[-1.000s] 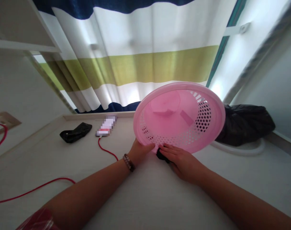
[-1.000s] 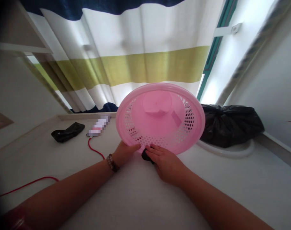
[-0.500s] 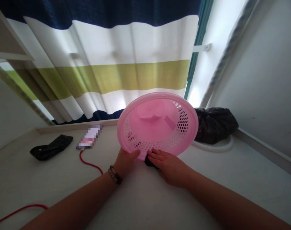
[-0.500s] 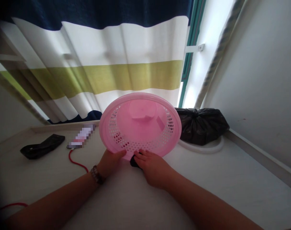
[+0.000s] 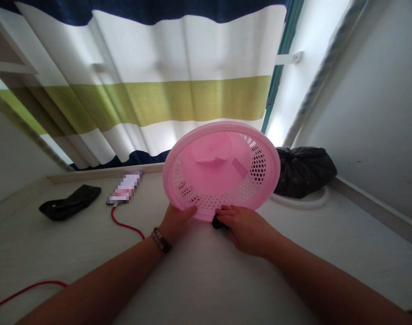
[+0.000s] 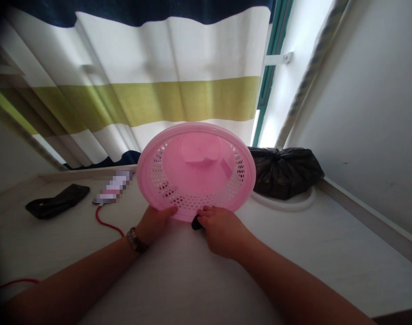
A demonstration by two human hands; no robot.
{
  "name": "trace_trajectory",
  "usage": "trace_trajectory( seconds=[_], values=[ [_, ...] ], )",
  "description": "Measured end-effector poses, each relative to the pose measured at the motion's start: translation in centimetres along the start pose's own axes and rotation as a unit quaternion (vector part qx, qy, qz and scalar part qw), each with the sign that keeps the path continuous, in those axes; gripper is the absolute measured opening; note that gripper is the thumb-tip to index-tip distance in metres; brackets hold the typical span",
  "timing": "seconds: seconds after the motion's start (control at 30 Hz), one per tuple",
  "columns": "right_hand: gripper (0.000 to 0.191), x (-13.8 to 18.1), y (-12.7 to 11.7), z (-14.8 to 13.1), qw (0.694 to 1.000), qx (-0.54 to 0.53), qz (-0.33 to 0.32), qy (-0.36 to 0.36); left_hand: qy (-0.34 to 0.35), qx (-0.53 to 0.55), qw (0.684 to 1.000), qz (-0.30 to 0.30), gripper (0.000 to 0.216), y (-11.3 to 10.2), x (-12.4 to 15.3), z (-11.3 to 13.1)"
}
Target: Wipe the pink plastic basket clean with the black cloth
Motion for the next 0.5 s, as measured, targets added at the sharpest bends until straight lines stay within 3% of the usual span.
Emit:
trace_trajectory(
  seconds=[0.2, 0.5],
  values=[
    [0.06, -0.5, 1.3, -0.8, 0.999, 0.005, 0.012, -0.039, -0.012, -0.007, 1.0, -0.006, 0.055, 0.0, -0.2, -0.3],
    [0.048, -0.2, 0.2, 0.1, 1.0, 0.002, 0.004, -0.001, -0.009, -0.006, 1.0, -0.003, 0.059, 0.1, 0.0, 0.1]
  ],
)
Point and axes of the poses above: each hand's wrist, its own x-axis away from the middle knuckle, its own y-axis out of the palm, z = x × y, the point moved 7 cm from there along -x, towards the middle knuckle, and after that the axes turned 7 degrees about x, right-handed, at the moved point
